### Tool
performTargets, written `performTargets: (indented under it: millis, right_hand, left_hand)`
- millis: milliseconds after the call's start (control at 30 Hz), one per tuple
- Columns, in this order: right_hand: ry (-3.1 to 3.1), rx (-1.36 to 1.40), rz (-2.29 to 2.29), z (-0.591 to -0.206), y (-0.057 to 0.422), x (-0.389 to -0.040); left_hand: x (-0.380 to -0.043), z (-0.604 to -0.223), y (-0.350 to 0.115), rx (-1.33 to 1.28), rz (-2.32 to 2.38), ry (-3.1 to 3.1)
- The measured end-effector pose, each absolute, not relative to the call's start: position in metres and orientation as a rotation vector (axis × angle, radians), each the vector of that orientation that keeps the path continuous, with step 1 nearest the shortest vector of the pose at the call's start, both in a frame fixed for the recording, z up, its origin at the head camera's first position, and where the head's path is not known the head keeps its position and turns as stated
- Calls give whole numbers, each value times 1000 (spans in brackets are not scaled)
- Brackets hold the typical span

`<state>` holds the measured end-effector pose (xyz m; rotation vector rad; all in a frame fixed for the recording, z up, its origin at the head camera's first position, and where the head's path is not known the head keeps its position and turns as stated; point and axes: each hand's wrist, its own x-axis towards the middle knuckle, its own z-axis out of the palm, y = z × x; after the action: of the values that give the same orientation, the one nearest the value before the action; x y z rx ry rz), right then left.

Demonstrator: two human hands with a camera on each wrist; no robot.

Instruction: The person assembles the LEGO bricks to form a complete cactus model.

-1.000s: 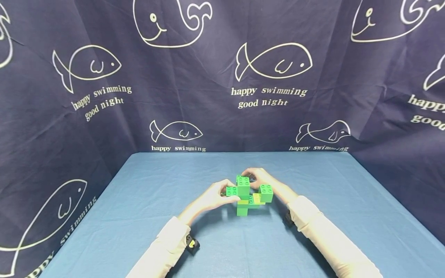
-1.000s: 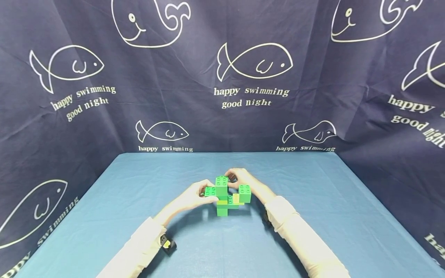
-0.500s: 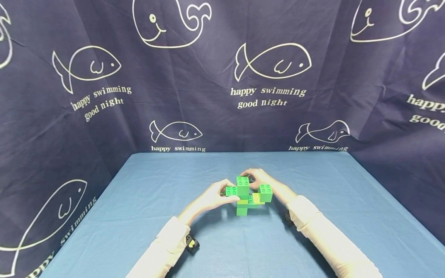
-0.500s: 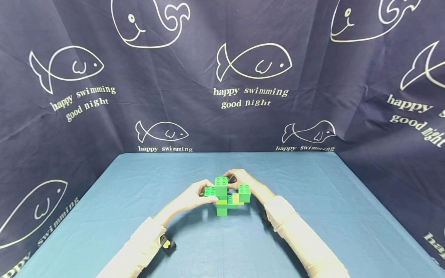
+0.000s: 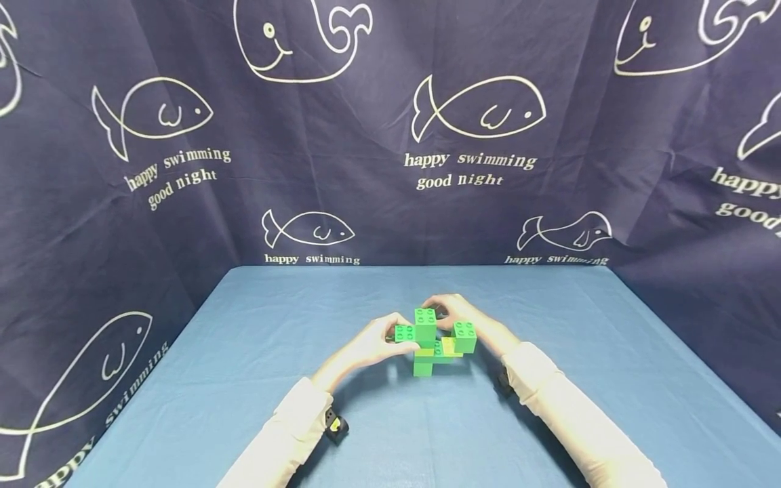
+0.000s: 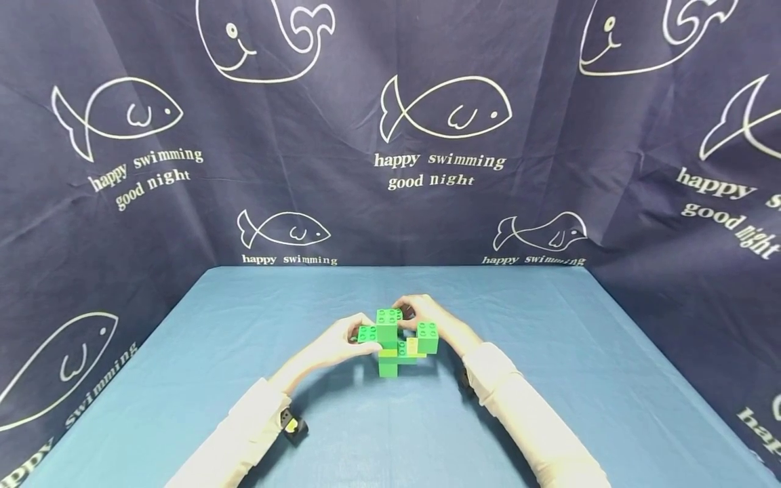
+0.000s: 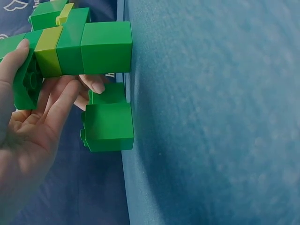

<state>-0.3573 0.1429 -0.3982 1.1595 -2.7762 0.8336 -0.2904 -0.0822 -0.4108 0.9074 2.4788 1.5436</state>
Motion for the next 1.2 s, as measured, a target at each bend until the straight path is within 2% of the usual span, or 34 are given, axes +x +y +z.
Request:
performTargets:
  millis: [1200]
  right_hand:
    - [-2516, 1098, 849, -362, 174, -329]
  left_hand:
    - [-291, -411, -81, 920, 1544, 2466]
